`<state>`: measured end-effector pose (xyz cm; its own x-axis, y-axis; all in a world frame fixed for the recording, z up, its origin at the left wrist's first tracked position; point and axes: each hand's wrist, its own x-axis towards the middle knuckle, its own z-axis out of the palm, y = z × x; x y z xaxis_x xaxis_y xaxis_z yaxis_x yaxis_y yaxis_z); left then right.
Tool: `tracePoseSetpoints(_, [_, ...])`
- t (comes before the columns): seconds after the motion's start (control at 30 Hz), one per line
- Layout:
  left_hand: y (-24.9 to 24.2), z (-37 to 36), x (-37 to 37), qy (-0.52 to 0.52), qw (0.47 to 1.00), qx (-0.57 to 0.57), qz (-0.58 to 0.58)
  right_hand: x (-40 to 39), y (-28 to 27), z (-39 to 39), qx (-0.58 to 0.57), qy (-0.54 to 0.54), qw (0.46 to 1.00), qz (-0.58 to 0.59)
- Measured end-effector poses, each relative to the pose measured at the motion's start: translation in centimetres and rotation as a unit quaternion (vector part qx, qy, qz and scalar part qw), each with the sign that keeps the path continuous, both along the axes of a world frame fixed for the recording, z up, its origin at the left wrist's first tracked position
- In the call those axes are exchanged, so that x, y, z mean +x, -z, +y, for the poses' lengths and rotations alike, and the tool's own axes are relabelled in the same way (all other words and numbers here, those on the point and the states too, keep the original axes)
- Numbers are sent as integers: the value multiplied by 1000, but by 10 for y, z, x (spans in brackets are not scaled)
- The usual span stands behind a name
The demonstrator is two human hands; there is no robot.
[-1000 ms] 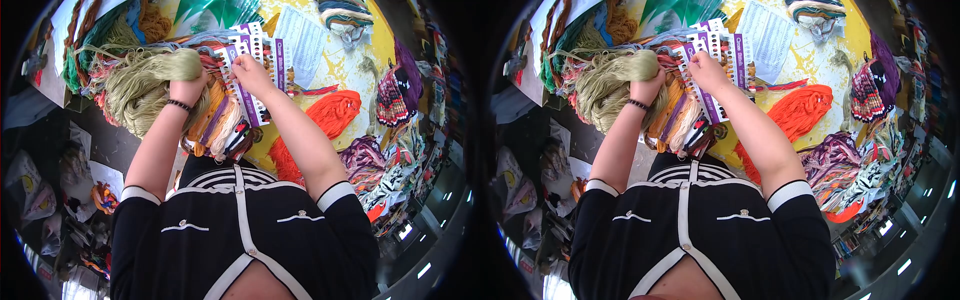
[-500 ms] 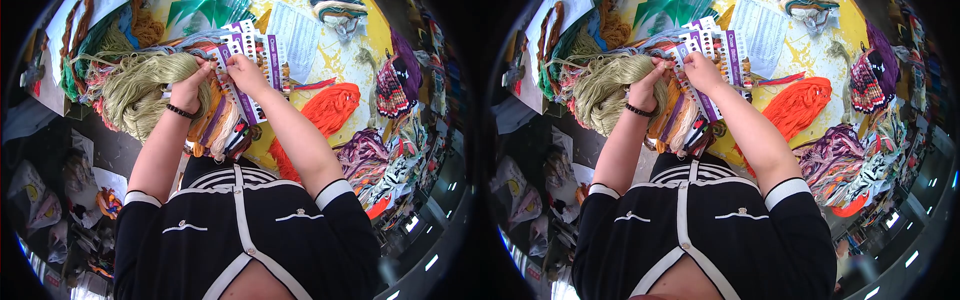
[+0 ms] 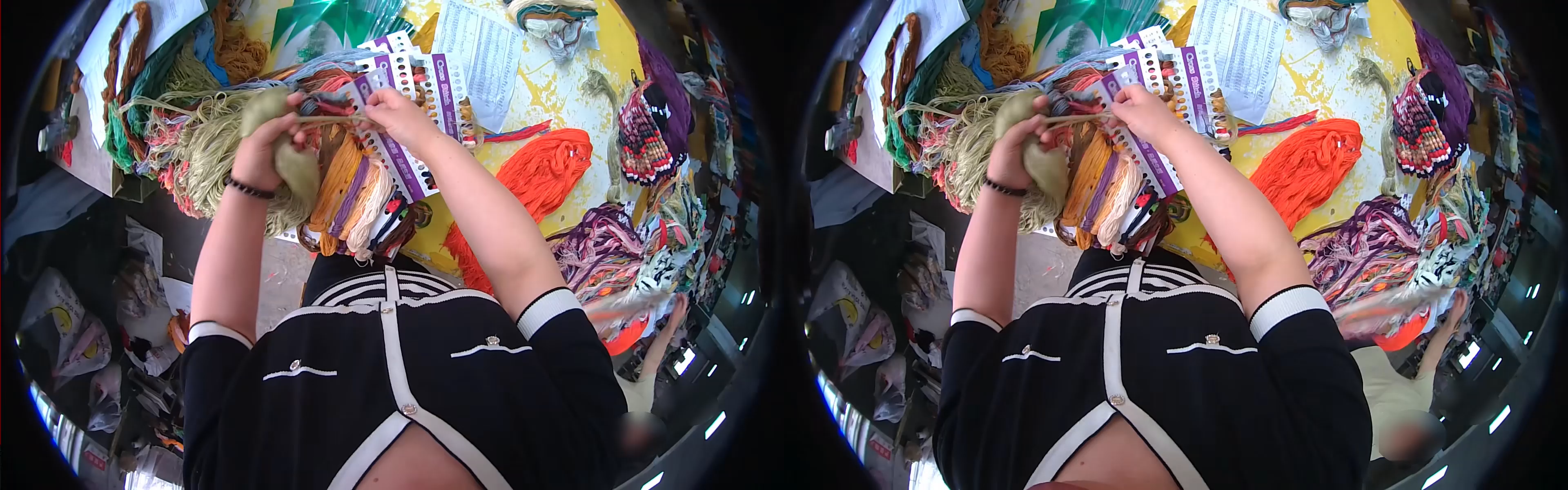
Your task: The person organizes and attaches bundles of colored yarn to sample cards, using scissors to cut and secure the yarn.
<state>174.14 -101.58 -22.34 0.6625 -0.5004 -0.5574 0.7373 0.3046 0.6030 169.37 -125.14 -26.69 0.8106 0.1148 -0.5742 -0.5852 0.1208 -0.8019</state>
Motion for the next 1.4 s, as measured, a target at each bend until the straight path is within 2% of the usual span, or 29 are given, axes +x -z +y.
tracePoseSetpoints(0.03, [-6, 8, 0, 1, 998, -51, 26, 0, -1, 2, 41, 5, 999, 19])
tracePoseSetpoints(0.1, [-15, 18, -11, -12, 999, -26, 38, -1, 0, 5, 31, 10, 999, 24])
tracePoseSetpoints(0.17, [-10, 32, -13, -30, 969, -227, 92, 0, 11, 6, -111, -60, 992, -26])
tracePoseSetpoints(0.2, [-13, 36, -11, -58, 964, -250, 67, 0, 33, 7, -78, -40, 996, -20])
tracePoseSetpoints(0.3, [-50, 38, -6, -168, 985, -39, -16, 0, 11, 6, -106, -37, 993, -21])
tracePoseSetpoints(0.4, [-42, 109, 16, -211, 957, -173, -99, -1, 27, 6, -75, -34, 996, -34])
tracePoseSetpoints(0.43, [-54, 122, 20, -233, 952, -173, -96, 0, 33, 7, -72, -32, 996, -35])
tracePoseSetpoints(0.47, [-55, 148, 25, -307, 936, -89, -147, 1, 39, 8, -94, -32, 994, -36])
tracePoseSetpoints(0.5, [-62, 180, 36, -322, 936, -107, -94, 1, 41, 9, -116, -31, 992, -35])
tracePoseSetpoints(0.53, [-68, 212, 43, -335, 925, -84, -156, -2, 39, 11, -114, -25, 992, -36])
tracePoseSetpoints(0.57, [-82, 217, 41, -381, 906, 89, -165, -6, 34, 13, -155, -33, 985, -69])
tracePoseSetpoints(0.63, [-99, 238, 40, -305, 921, 208, -126, -17, 3, 17, -198, -39, 974, -105])
tracePoseSetpoints(0.67, [-109, 246, 37, -304, 921, 207, -129, -26, -31, 17, -338, -48, 931, -133])
tracePoseSetpoints(0.7, [-119, 254, 32, -244, 953, 131, -125, -35, -52, 15, -470, -55, 867, -157])
tracePoseSetpoints(0.73, [-129, 264, 28, -180, 975, 54, -122, -45, -55, 10, -472, -52, 866, -159])
tracePoseSetpoints(0.77, [-135, 280, 25, -206, 964, 66, -156, -55, -53, 3, -523, -47, 835, -160])
tracePoseSetpoints(0.8, [-149, 275, 19, -198, 966, -4, -166, -63, -50, -2, -574, -41, 802, -162])
tracePoseSetpoints(0.87, [-187, 265, 18, -145, 965, -101, -195, -75, -48, -4, -578, -53, 800, -150])
tracePoseSetpoints(0.97, [-257, 244, 18, -155, 949, -105, -255, -81, -38, -5, -594, -47, 780, -189])
tracePoseSetpoints(1.03, [-310, 250, 29, -75, 944, -127, -294, -80, -44, -3, -432, -37, 894, -113])
tracePoseSetpoints(1.07, [-334, 271, 42, -74, 942, -129, -300, -83, -45, 0, -412, -20, 895, -169])
tracePoseSetpoints(1.13, [-379, 245, 39, -82, 925, -158, -335, -94, -79, 26, -404, -55, 877, -253])
tracePoseSetpoints(1.17, [-393, 221, 37, -100, 916, -179, -346, -103, -86, 38, -384, -89, 850, -350])
tracePoseSetpoints(1.2, [-400, 195, 37, -129, 905, -201, -352, -108, -78, 54, -381, -180, 841, -340])
tracePoseSetpoints(1.23, [-404, 167, 36, -171, 892, -225, -354, -112, -56, 69, -363, -254, 809, -386])
tracePoseSetpoints(1.27, [-402, 137, 34, -221, 876, -246, -352, -114, -30, 77, -316, -317, 814, -370])
tracePoseSetpoints(1.3, [-397, 107, 32, -272, 859, -264, -345, -116, -18, 82, -316, -316, 814, -372])
tracePoseSetpoints(1.33, [-383, 111, 36, -10, 909, -241, -341, -116, -13, 85, -326, -354, 797, -365])
tracePoseSetpoints(1.4, [-350, 91, 33, -13, 911, -227, -345, -115, -8, 90, -341, -422, 767, -342])
